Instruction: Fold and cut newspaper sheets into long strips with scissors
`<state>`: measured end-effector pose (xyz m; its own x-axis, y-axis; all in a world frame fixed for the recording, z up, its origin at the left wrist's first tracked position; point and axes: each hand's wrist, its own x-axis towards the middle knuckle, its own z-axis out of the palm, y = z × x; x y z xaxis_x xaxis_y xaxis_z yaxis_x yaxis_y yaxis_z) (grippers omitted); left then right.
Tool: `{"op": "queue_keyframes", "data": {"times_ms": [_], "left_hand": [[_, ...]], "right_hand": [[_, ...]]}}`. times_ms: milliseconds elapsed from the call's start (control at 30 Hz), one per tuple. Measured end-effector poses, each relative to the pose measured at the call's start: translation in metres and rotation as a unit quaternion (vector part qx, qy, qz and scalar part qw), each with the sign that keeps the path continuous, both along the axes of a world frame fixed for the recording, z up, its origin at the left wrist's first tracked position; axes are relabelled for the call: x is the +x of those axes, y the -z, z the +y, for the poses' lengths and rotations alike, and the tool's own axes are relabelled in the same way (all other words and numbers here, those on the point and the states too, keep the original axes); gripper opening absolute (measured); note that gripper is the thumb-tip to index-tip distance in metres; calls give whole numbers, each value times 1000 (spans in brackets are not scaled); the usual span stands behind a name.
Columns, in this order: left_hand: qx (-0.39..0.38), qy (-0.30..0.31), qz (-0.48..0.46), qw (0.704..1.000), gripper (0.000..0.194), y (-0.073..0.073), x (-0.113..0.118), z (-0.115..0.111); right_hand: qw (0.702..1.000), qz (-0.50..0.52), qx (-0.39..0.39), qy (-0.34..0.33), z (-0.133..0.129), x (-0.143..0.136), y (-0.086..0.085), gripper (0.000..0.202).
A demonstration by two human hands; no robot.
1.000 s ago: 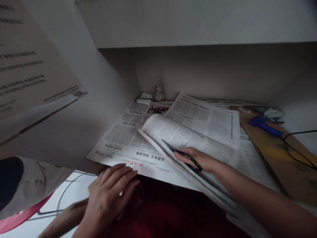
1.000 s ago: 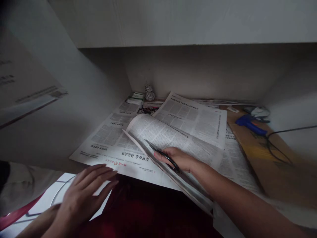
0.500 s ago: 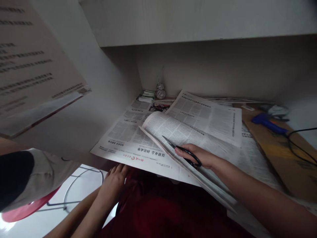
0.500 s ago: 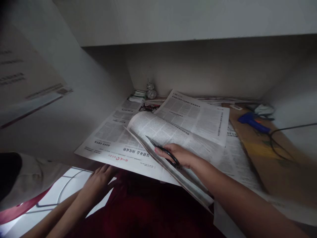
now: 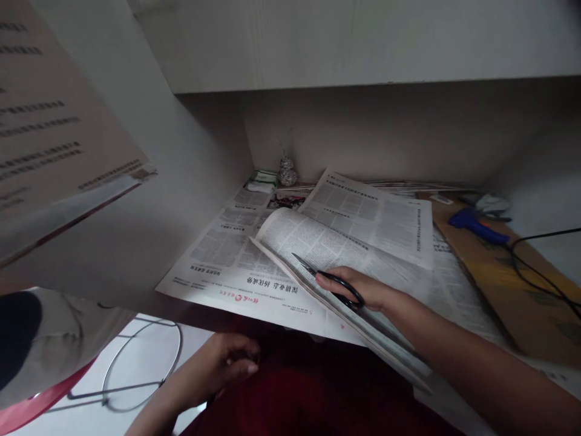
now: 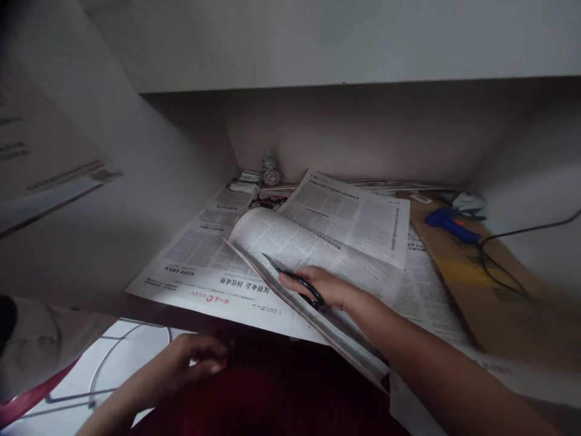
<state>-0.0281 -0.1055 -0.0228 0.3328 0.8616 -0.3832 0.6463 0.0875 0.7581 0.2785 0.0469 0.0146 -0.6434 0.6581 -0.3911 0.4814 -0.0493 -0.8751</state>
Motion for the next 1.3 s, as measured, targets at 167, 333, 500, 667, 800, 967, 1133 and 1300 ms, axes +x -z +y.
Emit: {"op": "queue_keyframes", "data": {"times_ms": [167, 333, 500, 667, 800, 967, 1133, 1300], "left_hand": [[-9, -191, -290, 938, 26, -29, 8, 27], [58, -230, -394, 888, 21, -24, 39, 85], [89, -276, -463, 838, 22, -12, 66, 107], [106, -324, -423, 840, 26, -4, 74, 103], [106, -311, -408, 851, 28, -2, 74, 96], [108, -313, -396, 856, 32, -3, 73, 90], [111, -318, -387, 858, 40, -5, 72, 87], [113, -309, -404, 854, 41, -12, 72, 85]], "right_hand": [[999, -14, 46, -12, -2, 1, 0, 58], [998, -14, 53, -13, -8, 2, -1, 55], [999, -8, 28, -16, -14, -1, -11, 51], [999, -41, 17, -13, -14, -3, -18, 46], [998, -44, 38, -29, -11, -3, -17, 41], [997, -34, 50, -44, -11, -5, -13, 38], [995, -35, 80, -48, -16, -4, -16, 42], [994, -37, 96, -48, -20, -4, -19, 45]]}}
